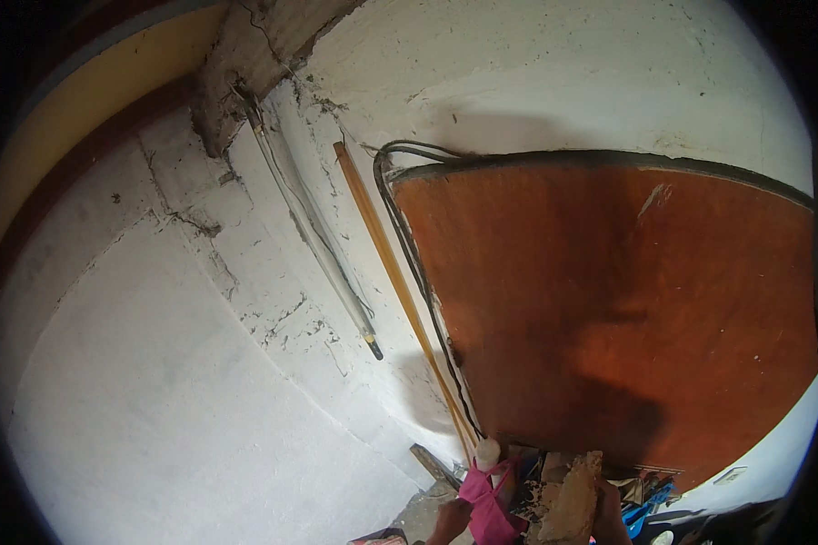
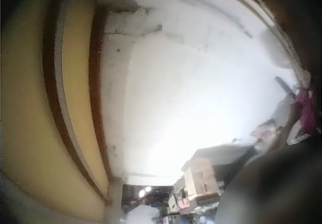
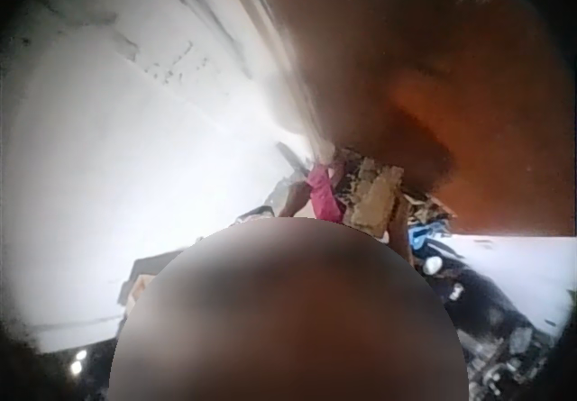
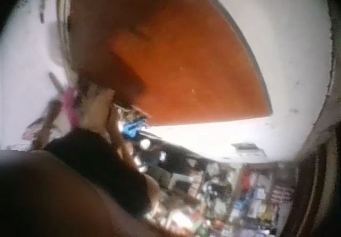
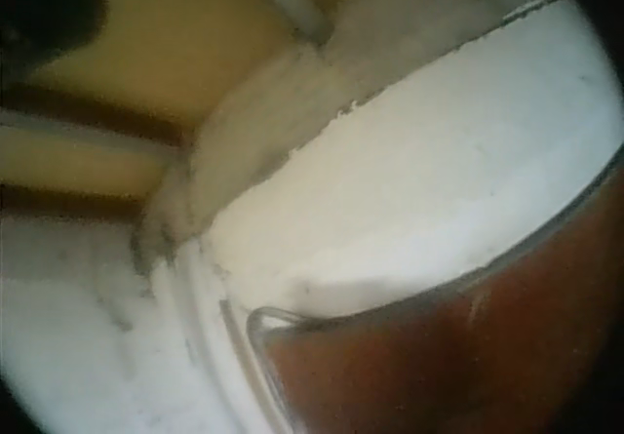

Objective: Applying plaster or putty to the wall near a door frame using a spatula and a hawk.

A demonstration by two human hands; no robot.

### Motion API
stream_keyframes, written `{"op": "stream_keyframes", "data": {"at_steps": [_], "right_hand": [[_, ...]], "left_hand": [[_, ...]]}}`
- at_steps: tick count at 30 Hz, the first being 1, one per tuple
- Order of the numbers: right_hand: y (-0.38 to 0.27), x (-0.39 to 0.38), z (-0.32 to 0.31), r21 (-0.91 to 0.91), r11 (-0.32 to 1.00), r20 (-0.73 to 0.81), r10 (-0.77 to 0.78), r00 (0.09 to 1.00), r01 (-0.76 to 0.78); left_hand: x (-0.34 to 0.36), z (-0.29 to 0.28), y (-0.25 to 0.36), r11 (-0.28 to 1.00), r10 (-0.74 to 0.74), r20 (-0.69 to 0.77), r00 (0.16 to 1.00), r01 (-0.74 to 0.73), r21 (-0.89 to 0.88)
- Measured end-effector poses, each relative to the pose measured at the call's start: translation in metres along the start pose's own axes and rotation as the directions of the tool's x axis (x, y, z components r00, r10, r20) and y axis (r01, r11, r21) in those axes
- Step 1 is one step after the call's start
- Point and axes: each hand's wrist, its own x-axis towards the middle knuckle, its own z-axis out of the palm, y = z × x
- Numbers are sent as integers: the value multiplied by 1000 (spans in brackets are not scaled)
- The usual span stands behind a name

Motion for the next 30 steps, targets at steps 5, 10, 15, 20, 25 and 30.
{"op": "stream_keyframes", "data": {"at_steps": [5, 10, 15, 20, 25, 30], "right_hand": [[2, 8, -13, -19, 999, 69, -45, 997, 46], [4, 18, -19, 63, 997, 53, -41, 998, 38], [8, 18, -29, 84, 995, 167, -65, 984, 52], [20, 22, -36, -432, 735, 288, -437, 852, 523], [7, 7, -32, 52, 999, 94, -20, 995, 15], [-3, 0, -20, -49, 998, -17, -30, 999, 29]], "left_hand": [[-3, 20, 18, 988, -155, -3, 988, 155, -3], [-4, 9, 35, 976, -98, 30, 995, 102, -194], [8, -21, 57, 764, -167, -6, 986, 126, -633], [22, -39, 63, 934, -188, -231, 955, 101, -343], [24, -37, 64, 937, -293, -196, 936, 241, -253], [22, -40, 78, 818, -257, -179, 950, 115, -564]]}}
